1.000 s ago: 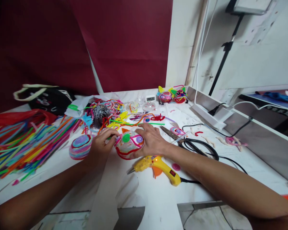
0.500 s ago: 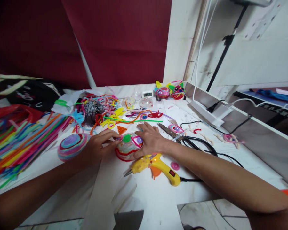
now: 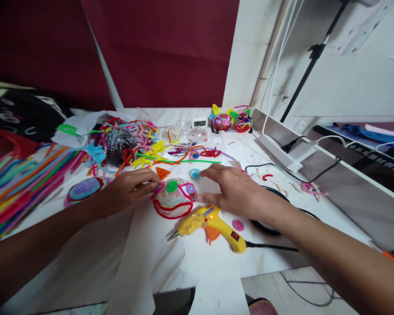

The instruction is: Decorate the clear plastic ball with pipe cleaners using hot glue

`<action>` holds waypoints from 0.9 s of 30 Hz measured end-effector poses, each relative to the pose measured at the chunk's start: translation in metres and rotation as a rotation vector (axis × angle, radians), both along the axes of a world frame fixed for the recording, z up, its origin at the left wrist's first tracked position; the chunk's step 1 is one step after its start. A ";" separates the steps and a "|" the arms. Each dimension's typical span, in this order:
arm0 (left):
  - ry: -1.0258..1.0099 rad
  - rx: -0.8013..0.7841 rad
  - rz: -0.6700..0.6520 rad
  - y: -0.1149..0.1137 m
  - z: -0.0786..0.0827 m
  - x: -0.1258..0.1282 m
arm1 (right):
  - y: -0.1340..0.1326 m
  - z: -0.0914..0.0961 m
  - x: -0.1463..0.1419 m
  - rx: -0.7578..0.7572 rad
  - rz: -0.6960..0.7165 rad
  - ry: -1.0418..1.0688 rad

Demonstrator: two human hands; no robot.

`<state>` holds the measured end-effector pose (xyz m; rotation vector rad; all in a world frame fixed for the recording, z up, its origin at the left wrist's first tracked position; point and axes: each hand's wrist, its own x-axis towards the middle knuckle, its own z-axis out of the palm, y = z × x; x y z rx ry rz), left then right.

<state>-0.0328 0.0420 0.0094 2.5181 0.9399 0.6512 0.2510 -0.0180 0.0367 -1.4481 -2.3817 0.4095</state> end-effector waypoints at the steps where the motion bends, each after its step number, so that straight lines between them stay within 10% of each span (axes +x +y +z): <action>1: -0.009 -0.013 -0.010 0.002 -0.001 -0.001 | -0.011 0.001 0.005 0.003 -0.016 -0.009; 12: -0.212 -0.089 0.014 -0.001 -0.017 0.001 | -0.073 -0.041 0.007 -0.136 -0.160 -0.118; 27: -0.026 -0.183 -0.036 -0.009 -0.011 -0.006 | -0.077 -0.023 0.014 -0.358 -0.163 -0.044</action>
